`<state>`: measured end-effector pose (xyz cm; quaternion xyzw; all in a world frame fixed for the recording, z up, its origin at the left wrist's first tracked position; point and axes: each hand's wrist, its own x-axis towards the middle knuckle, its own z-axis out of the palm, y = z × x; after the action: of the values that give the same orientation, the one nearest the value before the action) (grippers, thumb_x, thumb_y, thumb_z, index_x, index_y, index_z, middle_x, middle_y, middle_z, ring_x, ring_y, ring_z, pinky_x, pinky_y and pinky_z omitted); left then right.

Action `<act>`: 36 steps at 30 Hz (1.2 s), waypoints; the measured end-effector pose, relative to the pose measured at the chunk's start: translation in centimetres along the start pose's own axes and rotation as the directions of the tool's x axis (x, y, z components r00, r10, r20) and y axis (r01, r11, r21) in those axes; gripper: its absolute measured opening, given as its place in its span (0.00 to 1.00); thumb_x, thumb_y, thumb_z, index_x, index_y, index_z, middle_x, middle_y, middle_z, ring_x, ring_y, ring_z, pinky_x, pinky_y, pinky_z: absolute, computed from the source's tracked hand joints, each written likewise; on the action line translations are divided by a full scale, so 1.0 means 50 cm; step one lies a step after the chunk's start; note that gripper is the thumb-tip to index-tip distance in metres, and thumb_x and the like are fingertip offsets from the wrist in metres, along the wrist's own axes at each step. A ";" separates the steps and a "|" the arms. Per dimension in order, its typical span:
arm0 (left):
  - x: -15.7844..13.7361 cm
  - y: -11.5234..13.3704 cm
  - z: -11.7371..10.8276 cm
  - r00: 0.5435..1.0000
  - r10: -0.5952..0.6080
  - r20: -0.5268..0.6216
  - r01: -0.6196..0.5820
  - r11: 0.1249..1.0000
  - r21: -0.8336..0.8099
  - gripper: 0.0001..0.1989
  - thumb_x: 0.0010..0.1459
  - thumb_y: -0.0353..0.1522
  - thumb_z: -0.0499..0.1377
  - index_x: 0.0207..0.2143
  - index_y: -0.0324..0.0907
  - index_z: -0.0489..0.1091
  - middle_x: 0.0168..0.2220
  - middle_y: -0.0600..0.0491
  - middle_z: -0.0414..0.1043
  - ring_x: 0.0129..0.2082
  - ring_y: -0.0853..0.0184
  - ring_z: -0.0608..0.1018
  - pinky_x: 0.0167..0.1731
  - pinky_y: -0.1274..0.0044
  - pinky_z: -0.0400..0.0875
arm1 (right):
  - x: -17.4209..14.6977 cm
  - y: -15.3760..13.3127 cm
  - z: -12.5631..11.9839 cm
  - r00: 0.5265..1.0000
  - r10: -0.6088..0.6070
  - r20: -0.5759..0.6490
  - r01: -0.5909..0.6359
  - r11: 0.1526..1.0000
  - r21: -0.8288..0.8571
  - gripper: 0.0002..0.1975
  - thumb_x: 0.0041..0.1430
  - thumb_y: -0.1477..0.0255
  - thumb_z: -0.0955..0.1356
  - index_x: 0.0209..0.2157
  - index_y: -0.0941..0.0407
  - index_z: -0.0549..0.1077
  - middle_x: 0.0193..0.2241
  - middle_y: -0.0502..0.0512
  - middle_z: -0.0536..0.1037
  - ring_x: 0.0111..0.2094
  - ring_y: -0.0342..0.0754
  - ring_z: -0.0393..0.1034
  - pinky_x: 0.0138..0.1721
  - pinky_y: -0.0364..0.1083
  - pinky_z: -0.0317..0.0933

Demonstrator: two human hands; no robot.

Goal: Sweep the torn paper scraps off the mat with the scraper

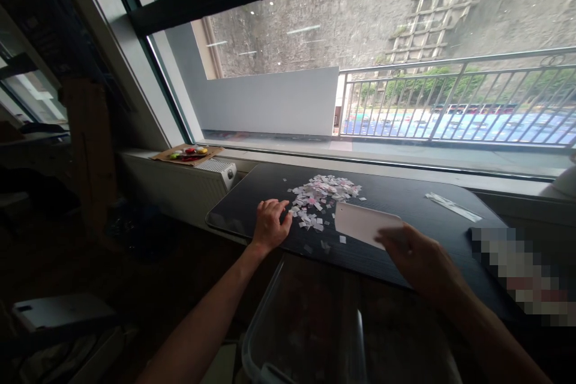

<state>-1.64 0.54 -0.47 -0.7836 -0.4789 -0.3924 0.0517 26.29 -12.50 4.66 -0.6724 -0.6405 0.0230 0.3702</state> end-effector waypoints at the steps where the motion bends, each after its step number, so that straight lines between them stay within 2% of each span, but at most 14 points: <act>1: 0.000 0.000 0.000 1.000 0.000 -0.001 0.000 1.000 0.001 0.13 0.57 0.33 0.55 0.45 0.44 0.71 0.35 0.49 0.75 0.48 0.56 0.73 0.54 0.61 0.60 | 0.006 -0.008 0.008 1.000 -0.026 0.013 0.026 0.999 0.032 0.11 0.54 0.64 0.65 0.36 0.50 0.77 0.28 0.52 0.83 0.29 0.52 0.77 0.29 0.46 0.65; 3: 0.000 0.000 0.001 1.000 -0.003 -0.002 0.003 1.000 0.006 0.13 0.57 0.33 0.55 0.44 0.43 0.71 0.36 0.49 0.75 0.48 0.56 0.73 0.53 0.61 0.61 | 0.021 -0.021 0.027 0.996 -0.070 0.051 0.066 0.994 0.082 0.12 0.55 0.64 0.64 0.35 0.52 0.77 0.29 0.53 0.83 0.29 0.52 0.77 0.29 0.45 0.65; 6: 0.000 -0.002 0.002 1.000 -0.009 -0.004 0.009 1.000 0.009 0.13 0.57 0.33 0.55 0.44 0.43 0.71 0.36 0.49 0.75 0.48 0.57 0.73 0.53 0.62 0.61 | 0.035 -0.021 0.044 0.994 -0.053 0.091 0.048 0.998 0.047 0.11 0.55 0.65 0.64 0.35 0.52 0.76 0.29 0.54 0.83 0.30 0.53 0.77 0.30 0.47 0.65; 11: -0.001 -0.002 0.003 1.000 -0.005 -0.003 0.005 1.000 0.000 0.13 0.57 0.33 0.55 0.45 0.42 0.71 0.36 0.49 0.75 0.49 0.56 0.72 0.54 0.61 0.60 | 0.028 0.008 0.024 0.997 0.051 0.058 -0.050 0.999 -0.021 0.13 0.54 0.61 0.65 0.36 0.51 0.77 0.28 0.53 0.83 0.30 0.54 0.77 0.29 0.47 0.65; 17: -0.001 -0.003 0.002 1.000 -0.002 -0.003 0.002 1.000 0.006 0.13 0.57 0.33 0.56 0.45 0.43 0.71 0.36 0.49 0.75 0.48 0.57 0.73 0.53 0.62 0.61 | 0.029 0.014 0.010 0.993 0.059 0.103 -0.058 0.998 -0.018 0.12 0.53 0.62 0.66 0.35 0.52 0.78 0.27 0.53 0.82 0.29 0.53 0.77 0.28 0.46 0.64; 21: -0.001 -0.003 0.001 1.000 0.010 -0.006 -0.010 1.000 0.013 0.13 0.58 0.33 0.55 0.45 0.42 0.71 0.36 0.49 0.75 0.48 0.57 0.73 0.53 0.62 0.61 | 0.019 0.015 -0.002 0.992 0.125 0.018 -0.124 0.992 -0.038 0.13 0.51 0.62 0.66 0.35 0.51 0.78 0.26 0.53 0.82 0.28 0.53 0.76 0.27 0.46 0.63; 24: -0.001 -0.003 0.002 1.000 0.014 -0.004 -0.014 1.000 0.018 0.13 0.58 0.33 0.55 0.44 0.41 0.71 0.36 0.48 0.76 0.48 0.56 0.73 0.53 0.62 0.61 | 0.018 0.011 -0.002 0.992 0.128 -0.020 -0.128 0.992 -0.002 0.13 0.52 0.62 0.66 0.35 0.52 0.77 0.26 0.52 0.81 0.29 0.52 0.75 0.29 0.46 0.63; 30: -0.001 -0.004 0.003 1.000 0.013 -0.018 -0.013 1.000 0.017 0.13 0.58 0.33 0.55 0.44 0.42 0.71 0.36 0.49 0.76 0.47 0.57 0.73 0.52 0.62 0.62 | 0.044 0.015 0.014 0.987 0.141 0.079 -0.148 0.985 0.085 0.11 0.49 0.64 0.67 0.32 0.54 0.77 0.26 0.53 0.81 0.28 0.53 0.75 0.28 0.47 0.63; 36: 0.000 -0.004 0.001 1.000 0.022 -0.018 -0.022 1.000 0.013 0.13 0.57 0.33 0.55 0.44 0.42 0.71 0.36 0.49 0.76 0.47 0.57 0.73 0.52 0.63 0.62 | 0.047 0.033 0.005 0.975 0.177 0.132 -0.207 0.943 0.261 0.14 0.46 0.61 0.70 0.32 0.54 0.78 0.27 0.55 0.81 0.29 0.52 0.74 0.31 0.48 0.66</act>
<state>-1.74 0.68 -0.56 -0.7848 -0.4724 -0.3957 0.0654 27.96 -10.15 4.65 -0.6720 -0.5814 0.1830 0.4206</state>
